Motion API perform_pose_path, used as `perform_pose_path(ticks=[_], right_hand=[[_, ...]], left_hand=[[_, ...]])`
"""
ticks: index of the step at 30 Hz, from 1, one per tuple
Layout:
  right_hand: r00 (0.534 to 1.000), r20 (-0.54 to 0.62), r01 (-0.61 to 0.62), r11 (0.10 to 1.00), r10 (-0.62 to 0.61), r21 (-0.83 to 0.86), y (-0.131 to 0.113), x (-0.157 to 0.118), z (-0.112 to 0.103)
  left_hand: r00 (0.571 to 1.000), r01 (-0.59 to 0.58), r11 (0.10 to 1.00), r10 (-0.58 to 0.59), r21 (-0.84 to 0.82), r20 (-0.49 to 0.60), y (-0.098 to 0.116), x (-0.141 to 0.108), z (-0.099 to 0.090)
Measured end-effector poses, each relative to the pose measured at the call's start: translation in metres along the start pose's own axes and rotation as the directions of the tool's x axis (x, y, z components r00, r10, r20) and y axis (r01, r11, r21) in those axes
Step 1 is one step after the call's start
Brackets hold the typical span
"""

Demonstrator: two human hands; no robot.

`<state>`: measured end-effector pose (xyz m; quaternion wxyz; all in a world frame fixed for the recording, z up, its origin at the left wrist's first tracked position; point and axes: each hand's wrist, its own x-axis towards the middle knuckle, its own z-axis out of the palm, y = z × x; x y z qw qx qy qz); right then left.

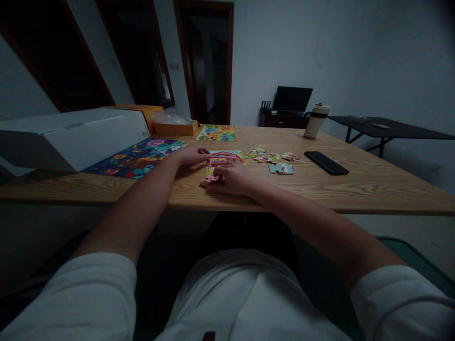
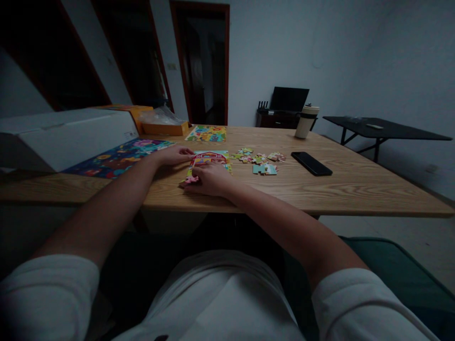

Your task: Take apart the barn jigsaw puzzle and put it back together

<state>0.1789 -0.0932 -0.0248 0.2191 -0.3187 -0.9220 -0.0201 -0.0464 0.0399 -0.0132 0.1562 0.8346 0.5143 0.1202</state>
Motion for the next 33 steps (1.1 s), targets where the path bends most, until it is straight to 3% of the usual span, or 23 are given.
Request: perform_pose_path(ticks=[3, 8, 11, 14, 20, 25, 33], right_hand=[[1.000, -0.003, 0.000, 1.000, 0.000, 0.019, 0.0019, -0.0016, -0.0006], [0.987, 0.069, 0.138, 0.987, -0.144, 0.080, 0.0078, -0.0024, -0.0026], [0.990, 0.086, 0.103, 0.991, -0.110, 0.083, 0.0080, -0.0009, -0.0008], [0.996, 0.032, 0.076, 0.994, -0.079, 0.082, 0.0061, 0.0003, 0.0017], [0.987, 0.046, 0.146, 0.982, -0.152, 0.124, 0.0081, 0.0005, 0.0037], [0.992, 0.051, 0.108, 0.986, -0.116, 0.128, 0.0072, 0.0024, 0.0041], [0.990, 0.004, 0.139, 0.990, -0.139, 0.029, 0.0010, 0.0018, 0.0038]], left_hand=[[1.000, -0.003, 1.000, 0.003, 0.005, -0.004, -0.0007, 0.0005, 0.0005], [1.000, -0.007, 1.000, 0.007, 0.007, -0.005, -0.0003, 0.0004, 0.0010], [1.000, 0.003, 1.000, -0.003, 0.007, -0.009, 0.0007, 0.0000, 0.0012], [1.000, -0.001, 1.000, 0.001, -0.010, -0.006, 0.0007, 0.0000, 0.0014], [1.000, 0.006, 1.000, -0.006, -0.001, -0.007, 0.0038, -0.0018, 0.0006], [1.000, 0.001, 1.000, -0.001, -0.007, 0.016, 0.0080, -0.0042, -0.0007], [1.000, 0.005, 1.000, -0.005, 0.031, 0.011, 0.0024, -0.0005, 0.0007]])
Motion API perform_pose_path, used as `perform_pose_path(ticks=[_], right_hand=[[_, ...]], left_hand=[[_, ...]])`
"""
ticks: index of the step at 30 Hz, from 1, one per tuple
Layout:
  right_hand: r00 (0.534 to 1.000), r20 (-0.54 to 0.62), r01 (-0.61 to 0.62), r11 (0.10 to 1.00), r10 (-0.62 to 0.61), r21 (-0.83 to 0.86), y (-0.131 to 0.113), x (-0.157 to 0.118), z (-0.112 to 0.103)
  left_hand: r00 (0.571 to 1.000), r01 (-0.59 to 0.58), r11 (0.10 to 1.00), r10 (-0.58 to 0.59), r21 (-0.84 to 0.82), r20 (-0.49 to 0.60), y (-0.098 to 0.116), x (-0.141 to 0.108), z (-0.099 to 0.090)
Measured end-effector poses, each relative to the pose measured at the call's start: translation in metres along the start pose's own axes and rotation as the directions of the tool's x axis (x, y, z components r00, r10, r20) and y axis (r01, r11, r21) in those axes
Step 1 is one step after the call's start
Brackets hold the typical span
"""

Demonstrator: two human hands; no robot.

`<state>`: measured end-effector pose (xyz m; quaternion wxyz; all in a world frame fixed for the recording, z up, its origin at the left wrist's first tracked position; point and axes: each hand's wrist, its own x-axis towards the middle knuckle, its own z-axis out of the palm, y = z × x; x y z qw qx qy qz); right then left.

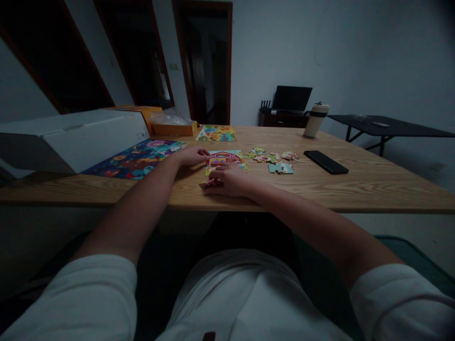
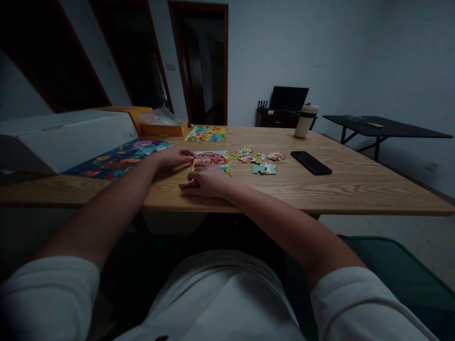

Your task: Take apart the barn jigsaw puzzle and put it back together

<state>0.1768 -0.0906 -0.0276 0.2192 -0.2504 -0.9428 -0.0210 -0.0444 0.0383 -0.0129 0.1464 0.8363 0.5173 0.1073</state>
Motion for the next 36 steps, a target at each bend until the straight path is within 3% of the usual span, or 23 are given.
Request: perform_pose_path(ticks=[8, 15, 18, 22, 25, 36], right_hand=[[0.994, -0.006, -0.106, 0.993, 0.106, -0.041, 0.002, 0.004, 0.002], [0.974, 0.219, -0.120, 0.957, 0.062, 0.264, 0.005, 0.001, -0.003], [0.968, 0.244, -0.135, 0.928, 0.050, 0.346, 0.004, 0.001, -0.003], [0.990, 0.141, -0.059, 0.972, 0.027, 0.225, 0.003, 0.002, -0.004], [0.992, 0.129, -0.017, 0.990, -0.001, 0.139, 0.002, 0.002, -0.005], [0.998, 0.061, -0.024, 0.989, 0.033, -0.147, 0.005, 0.002, -0.007]], left_hand=[[0.999, -0.026, 1.000, 0.025, 0.014, 0.030, -0.011, 0.008, 0.003], [0.999, -0.006, 0.999, 0.005, 0.033, 0.053, 0.001, -0.001, -0.001], [0.999, 0.009, 0.999, -0.011, 0.038, 0.051, 0.007, -0.004, -0.002], [0.998, 0.015, 1.000, -0.016, 0.009, 0.061, 0.008, -0.004, -0.001], [0.998, 0.014, 1.000, -0.014, 0.010, 0.066, 0.005, -0.002, 0.000], [0.998, 0.030, 0.999, -0.032, 0.032, 0.060, 0.002, 0.001, 0.000]])
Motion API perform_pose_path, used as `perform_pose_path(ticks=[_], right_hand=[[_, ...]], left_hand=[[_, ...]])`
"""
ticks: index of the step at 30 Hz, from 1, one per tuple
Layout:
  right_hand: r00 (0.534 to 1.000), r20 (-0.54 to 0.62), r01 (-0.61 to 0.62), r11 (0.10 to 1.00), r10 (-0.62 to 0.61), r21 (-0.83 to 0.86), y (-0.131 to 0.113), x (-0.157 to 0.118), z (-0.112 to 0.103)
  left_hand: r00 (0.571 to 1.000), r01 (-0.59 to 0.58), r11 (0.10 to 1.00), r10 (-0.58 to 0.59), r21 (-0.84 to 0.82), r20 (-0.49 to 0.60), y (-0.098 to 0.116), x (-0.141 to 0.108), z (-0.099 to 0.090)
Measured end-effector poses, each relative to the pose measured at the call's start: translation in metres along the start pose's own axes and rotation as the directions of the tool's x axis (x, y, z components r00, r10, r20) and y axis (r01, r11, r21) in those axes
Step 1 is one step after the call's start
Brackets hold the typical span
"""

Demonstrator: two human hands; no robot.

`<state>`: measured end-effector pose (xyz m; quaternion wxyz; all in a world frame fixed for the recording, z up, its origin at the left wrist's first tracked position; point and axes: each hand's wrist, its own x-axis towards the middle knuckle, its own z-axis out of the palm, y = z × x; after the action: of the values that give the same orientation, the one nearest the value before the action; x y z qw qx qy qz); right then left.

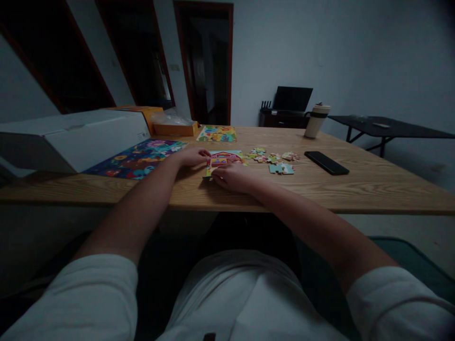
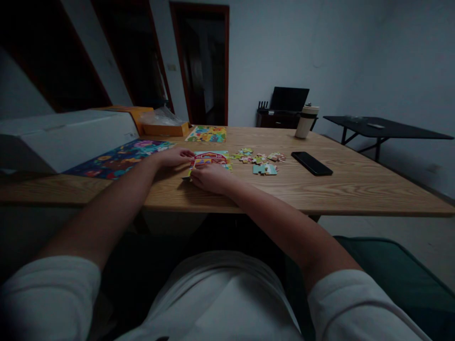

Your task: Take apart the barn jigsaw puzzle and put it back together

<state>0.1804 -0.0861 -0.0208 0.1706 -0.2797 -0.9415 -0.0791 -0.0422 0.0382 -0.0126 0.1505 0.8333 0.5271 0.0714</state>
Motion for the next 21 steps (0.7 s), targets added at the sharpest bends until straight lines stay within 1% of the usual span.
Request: perform_pose_path(ticks=[3, 6, 11, 13, 16, 21], right_hand=[[1.000, -0.016, 0.001, 0.999, -0.002, -0.051, 0.003, 0.000, 0.001], [1.000, 0.001, 0.001, 0.999, -0.001, -0.052, 0.004, -0.001, 0.002], [0.997, 0.070, 0.010, 0.998, -0.014, 0.061, 0.003, -0.004, 0.001], [0.996, 0.088, -0.005, 0.994, -0.005, 0.106, 0.003, -0.004, 0.001], [0.995, 0.100, -0.026, 0.988, 0.011, 0.149, 0.004, -0.005, 0.000], [0.994, 0.110, -0.010, 0.977, -0.014, 0.215, 0.004, -0.008, -0.005]], left_hand=[[1.000, -0.007, 1.000, 0.007, -0.022, -0.003, 0.001, -0.001, 0.000], [1.000, -0.011, 0.999, 0.011, -0.037, 0.003, 0.002, -0.002, 0.000], [1.000, -0.014, 1.000, 0.014, -0.023, 0.020, 0.010, -0.008, -0.003], [1.000, -0.006, 1.000, 0.006, -0.013, 0.017, 0.012, -0.010, -0.004], [1.000, -0.004, 1.000, 0.004, -0.005, 0.009, 0.013, -0.011, -0.005], [1.000, -0.010, 1.000, 0.010, -0.014, 0.015, 0.012, -0.009, -0.004]])
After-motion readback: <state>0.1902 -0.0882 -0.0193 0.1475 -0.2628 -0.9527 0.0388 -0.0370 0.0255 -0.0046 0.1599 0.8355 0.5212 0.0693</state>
